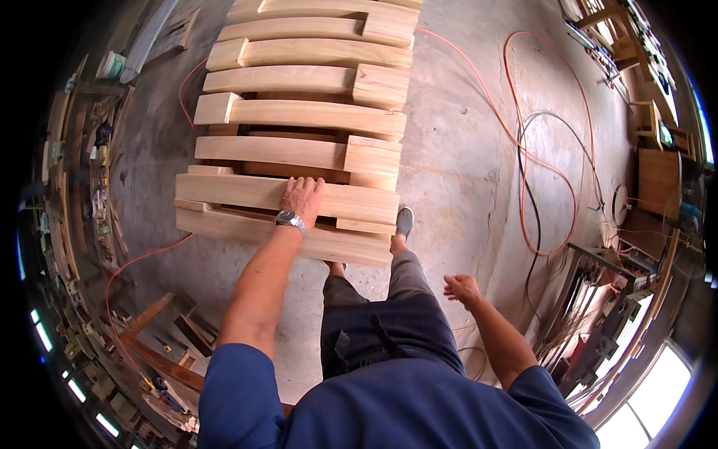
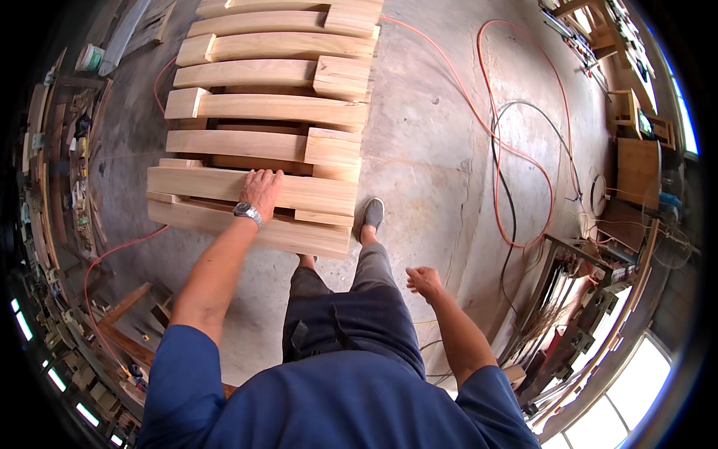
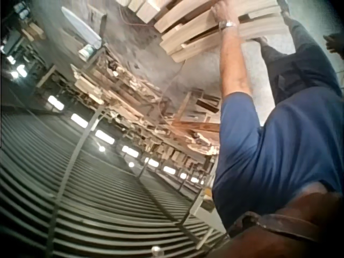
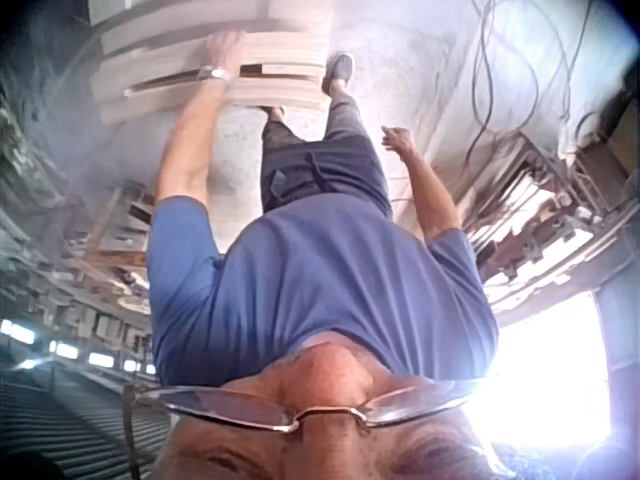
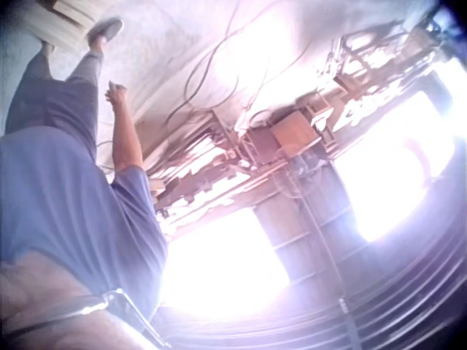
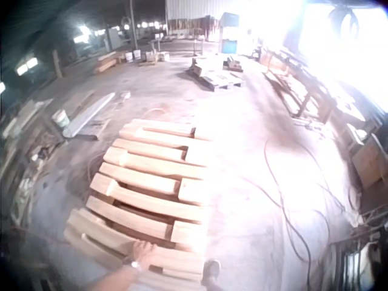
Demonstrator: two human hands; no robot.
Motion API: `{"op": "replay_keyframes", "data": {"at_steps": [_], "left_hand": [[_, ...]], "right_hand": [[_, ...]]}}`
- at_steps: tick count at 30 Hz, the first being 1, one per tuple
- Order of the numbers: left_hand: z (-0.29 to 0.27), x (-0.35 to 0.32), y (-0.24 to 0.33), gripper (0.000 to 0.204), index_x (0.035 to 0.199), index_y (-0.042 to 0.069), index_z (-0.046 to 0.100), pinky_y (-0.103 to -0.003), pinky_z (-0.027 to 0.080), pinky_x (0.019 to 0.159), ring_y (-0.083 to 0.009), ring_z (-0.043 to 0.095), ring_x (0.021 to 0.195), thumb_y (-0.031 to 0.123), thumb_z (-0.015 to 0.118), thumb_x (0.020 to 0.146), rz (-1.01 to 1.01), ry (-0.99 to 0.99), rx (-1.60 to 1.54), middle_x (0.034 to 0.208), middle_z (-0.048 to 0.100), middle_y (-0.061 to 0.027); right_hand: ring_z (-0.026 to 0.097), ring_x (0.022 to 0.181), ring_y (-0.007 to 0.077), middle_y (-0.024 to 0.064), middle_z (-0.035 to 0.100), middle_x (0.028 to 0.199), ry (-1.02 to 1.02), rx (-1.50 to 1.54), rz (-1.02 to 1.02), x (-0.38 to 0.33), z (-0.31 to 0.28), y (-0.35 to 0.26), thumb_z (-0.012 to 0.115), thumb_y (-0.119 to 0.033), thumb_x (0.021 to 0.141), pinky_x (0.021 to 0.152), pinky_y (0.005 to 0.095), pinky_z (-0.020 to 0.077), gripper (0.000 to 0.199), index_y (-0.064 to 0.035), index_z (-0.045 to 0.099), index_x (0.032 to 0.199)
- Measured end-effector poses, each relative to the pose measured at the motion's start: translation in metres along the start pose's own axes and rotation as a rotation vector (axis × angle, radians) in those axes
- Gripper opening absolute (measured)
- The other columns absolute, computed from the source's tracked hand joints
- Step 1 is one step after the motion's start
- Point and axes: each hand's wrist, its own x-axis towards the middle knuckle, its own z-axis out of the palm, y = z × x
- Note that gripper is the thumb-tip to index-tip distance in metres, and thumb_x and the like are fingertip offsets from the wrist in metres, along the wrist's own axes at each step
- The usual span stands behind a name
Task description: The person assembles wooden frames by picking up pre-cut pieces and joining them on a workbench. They use a hammer to tap joints together and pliers to remove protruding nails from the assembled frames.
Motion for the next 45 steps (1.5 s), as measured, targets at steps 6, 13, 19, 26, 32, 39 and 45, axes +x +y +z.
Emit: {"op": "replay_keyframes", "data": {"at_steps": [6, 13, 19, 26, 32, 39, 45], "left_hand": [[-0.017, 0.003, 0.014, 0.058, 0.130, 0.006, 0.054, -0.048, 0.038, 0.115, -0.0320, 0.057, 0.122, 0.000, 0.070, 0.075, -0.023, -0.122, 0.050, 0.120, 0.061, -0.0138], [-0.013, 0.002, 0.038, 0.061, 0.133, 0.007, 0.053, -0.050, 0.035, 0.117, -0.0331, 0.052, 0.129, 0.000, 0.070, 0.075, -0.072, -0.063, 0.027, 0.126, 0.059, -0.0138], [-0.006, 0.000, 0.021, 0.062, 0.136, 0.007, 0.053, -0.049, 0.035, 0.117, -0.0332, 0.051, 0.131, 0.001, 0.071, 0.076, -0.070, -0.047, 0.053, 0.127, 0.059, -0.0142], [0.004, -0.050, 0.052, 0.090, 0.158, 0.015, 0.036, -0.049, 0.024, 0.126, -0.0407, 0.027, 0.154, 0.002, 0.073, 0.077, -0.268, 0.228, -0.200, 0.165, 0.030, -0.0223], [0.027, -0.204, 0.147, 0.066, 0.146, 0.003, 0.049, -0.048, 0.041, 0.114, -0.0419, 0.048, 0.136, 0.017, 0.068, 0.084, -0.463, 0.458, -0.594, 0.147, 0.050, -0.0265], [0.285, -0.490, 0.298, 0.070, 0.132, 0.003, 0.063, -0.043, 0.053, 0.101, -0.0336, 0.065, 0.120, 0.054, 0.076, 0.085, -1.046, -0.293, -0.993, 0.127, 0.069, -0.0189], [0.313, -0.632, 0.402, 0.039, 0.091, 0.003, 0.072, -0.039, 0.054, 0.061, -0.0229, 0.065, 0.061, 0.042, 0.077, 0.088, -1.594, -0.410, -1.532, 0.071, 0.069, -0.0123]], "right_hand": [[0.074, 0.082, 0.0246, 0.0165, 0.073, 0.098, 0.033, -0.047, 0.131, -0.008, -0.052, 0.056, 0.069, -0.033, 0.099, 0.067, 0.0356, 0.0613, 0.040, 0.0056, 0.069, 0.112], [0.073, 0.081, 0.0220, 0.0142, 0.073, 0.097, -0.021, -0.032, 0.043, -0.007, -0.079, 0.044, 0.070, -0.033, 0.098, 0.070, 0.0351, 0.0608, 0.041, 0.0041, 0.068, 0.116], [0.073, 0.078, 0.0199, 0.0121, 0.073, 0.094, -0.033, 0.015, 0.021, -0.017, -0.102, 0.069, 0.070, -0.034, 0.098, 0.068, 0.0341, 0.0604, 0.040, 0.0029, 0.068, 0.113], [0.073, 0.077, 0.0257, 0.0163, 0.072, 0.092, 0.015, -0.104, 0.012, -0.039, -0.105, 0.097, 0.068, -0.032, 0.099, 0.065, 0.0382, 0.0606, 0.037, 0.0032, 0.067, 0.110], [0.072, 0.073, 0.0240, 0.0137, 0.072, 0.088, -0.007, -0.240, -0.074, -0.055, -0.071, 0.085, 0.071, -0.030, 0.097, 0.064, 0.0382, 0.0606, 0.034, 0.0024, 0.069, 0.107], [0.070, 0.067, 0.0197, 0.0110, 0.072, 0.084, -0.077, -0.454, -0.266, -0.057, -0.032, -0.003, 0.074, -0.030, 0.093, 0.057, 0.0356, 0.0581, 0.029, -0.0020, 0.070, 0.099], [0.071, 0.071, 0.0188, 0.0117, 0.074, 0.089, -0.128, -0.587, -0.365, -0.070, -0.002, -0.050, 0.073, -0.031, 0.096, 0.061, 0.0334, 0.0585, 0.034, 0.0007, 0.070, 0.107]]}}
